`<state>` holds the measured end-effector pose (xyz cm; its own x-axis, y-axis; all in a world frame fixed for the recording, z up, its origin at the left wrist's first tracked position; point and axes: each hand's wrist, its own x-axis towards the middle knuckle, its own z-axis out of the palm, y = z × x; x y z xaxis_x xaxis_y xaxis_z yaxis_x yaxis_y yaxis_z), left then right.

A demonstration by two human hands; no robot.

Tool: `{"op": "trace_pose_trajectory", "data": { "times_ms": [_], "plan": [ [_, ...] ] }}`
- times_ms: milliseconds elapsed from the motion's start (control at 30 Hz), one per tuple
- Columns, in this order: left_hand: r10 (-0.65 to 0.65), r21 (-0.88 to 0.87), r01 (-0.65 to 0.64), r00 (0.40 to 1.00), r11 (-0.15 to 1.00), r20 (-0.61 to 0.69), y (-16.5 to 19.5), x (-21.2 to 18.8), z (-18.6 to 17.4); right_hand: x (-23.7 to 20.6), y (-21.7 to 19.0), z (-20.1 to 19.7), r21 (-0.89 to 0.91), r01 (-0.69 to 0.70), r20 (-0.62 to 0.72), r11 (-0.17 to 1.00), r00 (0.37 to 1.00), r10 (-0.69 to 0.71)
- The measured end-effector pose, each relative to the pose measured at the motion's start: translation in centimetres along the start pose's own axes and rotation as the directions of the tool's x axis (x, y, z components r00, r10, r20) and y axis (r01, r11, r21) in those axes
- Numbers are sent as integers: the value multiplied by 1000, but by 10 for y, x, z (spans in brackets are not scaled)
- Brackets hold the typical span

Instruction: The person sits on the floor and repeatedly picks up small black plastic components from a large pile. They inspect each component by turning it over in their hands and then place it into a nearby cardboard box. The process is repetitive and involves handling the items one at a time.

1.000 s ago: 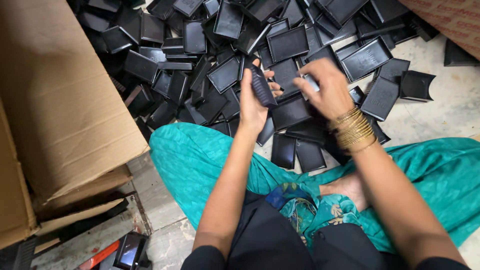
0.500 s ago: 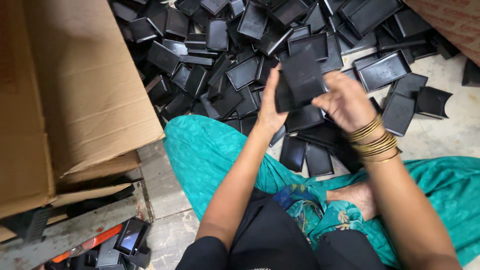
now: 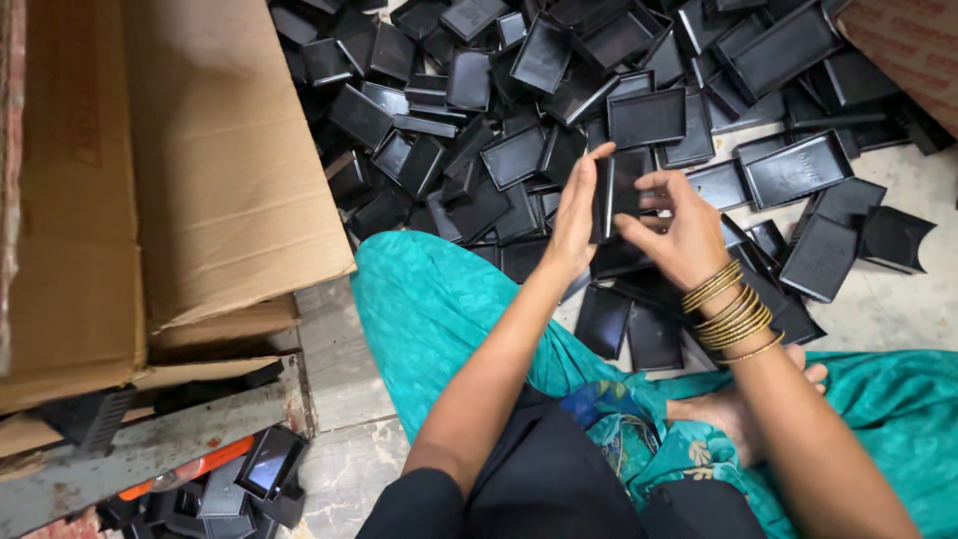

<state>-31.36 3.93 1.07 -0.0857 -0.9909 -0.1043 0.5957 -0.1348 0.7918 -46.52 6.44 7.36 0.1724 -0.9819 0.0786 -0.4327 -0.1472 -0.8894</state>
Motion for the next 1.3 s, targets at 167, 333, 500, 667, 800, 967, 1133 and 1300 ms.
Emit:
{"op": "trace_pose_trajectory", "data": {
  "times_ms": [167,333,500,667,800,967,1133,1300],
  "plan": [
    [75,100,-82,995,992,73,6,-2,3,1,16,1,98,-76,-6,992,997,77],
    [44,164,-64,992,984,122,9,-4,9,2,20,-1,218,-59,-27,974,997,66],
    [77,172,-86,995,981,57,9,-3,4,-2,4,0,268,-73,26,961,997,69],
    [53,142,-60,997,988,54,7,-5,2,-3,-6,5,164,-95,97,982,992,79],
    [23,120,-33,996,992,81,9,-10,4,-3,0,7,95,6,92,995,996,-15],
    [125,-13,-124,991,992,51,17,-7,8,-2,0,-5,436,-68,142,898,990,6],
    [598,824,-369,800,429,48,34,-9,3,-17,-15,-12,-101,117,36,988,993,-114],
    [698,930,-245,716,275,-18,48,-17,4,-34,-19,13,-158,306,47,939,952,-303]
  ]
}}
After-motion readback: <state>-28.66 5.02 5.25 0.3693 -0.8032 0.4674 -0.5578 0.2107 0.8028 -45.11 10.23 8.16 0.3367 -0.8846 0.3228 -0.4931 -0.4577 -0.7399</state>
